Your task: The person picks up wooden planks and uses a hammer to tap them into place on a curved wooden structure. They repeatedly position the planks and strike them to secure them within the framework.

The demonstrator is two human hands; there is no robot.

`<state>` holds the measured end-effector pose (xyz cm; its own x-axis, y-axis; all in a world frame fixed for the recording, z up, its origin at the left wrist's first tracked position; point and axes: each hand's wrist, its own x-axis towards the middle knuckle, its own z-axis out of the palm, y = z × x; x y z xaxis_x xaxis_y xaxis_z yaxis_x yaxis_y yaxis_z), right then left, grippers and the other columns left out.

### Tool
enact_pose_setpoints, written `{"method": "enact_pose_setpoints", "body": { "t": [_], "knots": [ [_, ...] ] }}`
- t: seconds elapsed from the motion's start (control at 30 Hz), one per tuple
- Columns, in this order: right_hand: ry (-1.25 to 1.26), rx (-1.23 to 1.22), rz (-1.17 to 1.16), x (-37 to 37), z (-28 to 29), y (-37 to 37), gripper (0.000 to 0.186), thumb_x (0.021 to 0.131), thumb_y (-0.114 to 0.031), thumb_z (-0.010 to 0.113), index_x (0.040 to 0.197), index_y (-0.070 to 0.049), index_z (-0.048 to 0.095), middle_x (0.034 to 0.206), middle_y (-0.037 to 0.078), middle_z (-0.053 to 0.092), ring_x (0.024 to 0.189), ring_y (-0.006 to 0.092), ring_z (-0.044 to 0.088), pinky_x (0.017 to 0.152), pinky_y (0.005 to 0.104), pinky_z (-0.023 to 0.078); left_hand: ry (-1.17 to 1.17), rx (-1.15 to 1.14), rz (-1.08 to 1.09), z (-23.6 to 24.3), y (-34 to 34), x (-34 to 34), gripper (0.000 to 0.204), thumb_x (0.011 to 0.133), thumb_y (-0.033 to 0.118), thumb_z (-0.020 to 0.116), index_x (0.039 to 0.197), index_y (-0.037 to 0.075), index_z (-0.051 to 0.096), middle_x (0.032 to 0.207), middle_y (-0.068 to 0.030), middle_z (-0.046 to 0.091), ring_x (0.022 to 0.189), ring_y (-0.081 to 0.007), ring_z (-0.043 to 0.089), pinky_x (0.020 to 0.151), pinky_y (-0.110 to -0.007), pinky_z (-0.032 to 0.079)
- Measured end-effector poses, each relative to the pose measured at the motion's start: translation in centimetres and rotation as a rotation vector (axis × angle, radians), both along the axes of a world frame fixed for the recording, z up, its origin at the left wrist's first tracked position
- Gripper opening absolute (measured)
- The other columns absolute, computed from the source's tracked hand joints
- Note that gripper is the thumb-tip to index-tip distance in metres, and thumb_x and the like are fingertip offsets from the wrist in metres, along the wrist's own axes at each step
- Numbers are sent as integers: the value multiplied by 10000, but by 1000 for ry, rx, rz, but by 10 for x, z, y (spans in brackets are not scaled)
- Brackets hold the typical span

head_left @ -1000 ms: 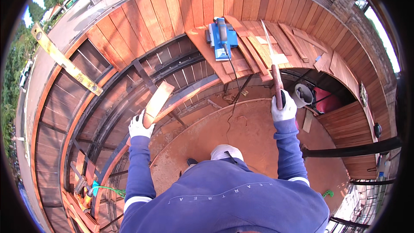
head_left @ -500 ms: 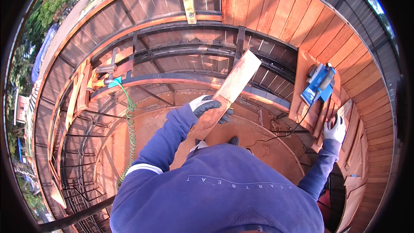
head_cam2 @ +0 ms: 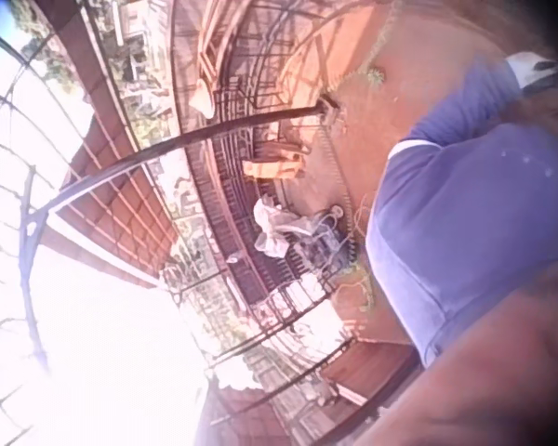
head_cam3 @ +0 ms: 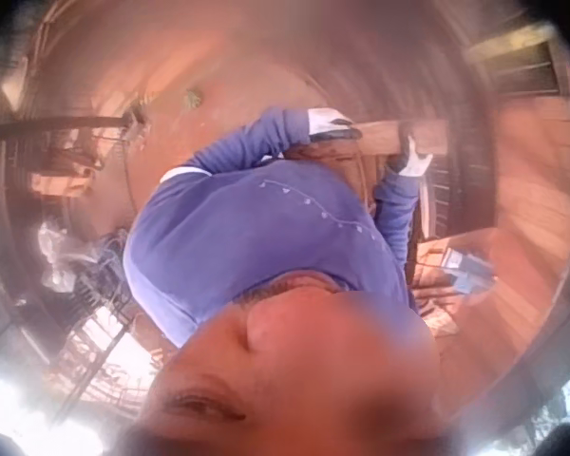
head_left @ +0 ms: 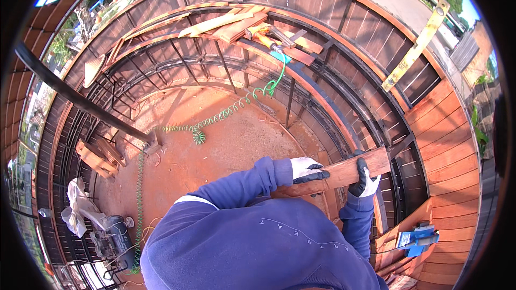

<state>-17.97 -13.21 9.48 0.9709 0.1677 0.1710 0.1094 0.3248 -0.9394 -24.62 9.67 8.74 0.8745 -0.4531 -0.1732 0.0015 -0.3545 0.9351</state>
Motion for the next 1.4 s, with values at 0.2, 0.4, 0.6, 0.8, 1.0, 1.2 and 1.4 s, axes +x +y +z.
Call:
{"method": "enact_pose_setpoints", "body": {
  "t": [0.2, 0.4, 0.6, 0.8, 1.0, 1.2, 1.4],
  "knots": [
    [-206, -219, 384, -3, 4, 70, 385, 823, -167, 820, 1117, 30, 669, 984, 127, 721, 918, 214, 703, 833, 333, 565, -126, 95, 102, -38, 76, -26, 385, 1033, 373, 506, 1071, 17, 648, 948, -222, 682, 839, -334, 641, 821, -441, 487],
    [-1145, -492, 389, -21, 41, 181, 473, 631, -117, 789, 1093, -38, 724, 1066, 113, 729, 954, 327, 705, 835, 431, 572, -400, -16, 300, -31, 157, -52, 272, 1014, 277, 518, 1122, 67, 653, 1033, -233, 670, 951, -442, 633, 816, -465, 514],
    [-1334, -576, 741, -40, 21, 270, 530, 675, -155, 751, 1194, -65, 696, 1141, 109, 714, 1030, 314, 683, 871, 452, 555, -15, -293, 536, -104, 245, -67, 370, 1066, 266, 498, 1294, 0, 617, 1255, -123, 674, 1130, -193, 625, 1025, -337, 477],
    [-43, -359, 529, -12, -9, 350, 312, 934, -119, 710, 1206, 11, 627, 1073, 72, 700, 950, 147, 668, 846, 297, 533, 346, -1410, 886, -103, 325, -140, 458, 1009, 249, 554, 1383, -14, 527, 1278, -227, 649, 1166, -369, 644, 1019, -489, 515],
    [203, -361, 830, 32, -73, 393, 395, 872, -80, 759, 1232, 3, 619, 1086, 56, 709, 969, 132, 663, 878, 297, 532, 476, -1145, 998, -87, 335, -179, 590, 889, 193, 653, 1425, 16, 478, 1315, -229, 626, 1197, -366, 631, 993, -511, 528],
    [167, -376, 947, 54, -63, 472, 314, 910, -141, 749, 1180, 4, 682, 1040, 35, 728, 960, 94, 648, 882, 288, 520, 82, -962, 1326, -101, 409, -76, 522, 995, 340, 630, 1390, 11, 536, 1262, -185, 660, 1106, -290, 673, 943, -443, 558],
    [195, -314, 908, 139, -71, 554, 371, 901, -116, 731, 1243, -11, 632, 1113, 54, 704, 1007, 119, 638, 914, 294, 504, -17, -943, 1167, -73, 511, 32, 338, 999, 216, 589, 1261, 2, 596, 1100, -129, 695, 974, -263, 707, 912, -395, 586]
  ]
}}
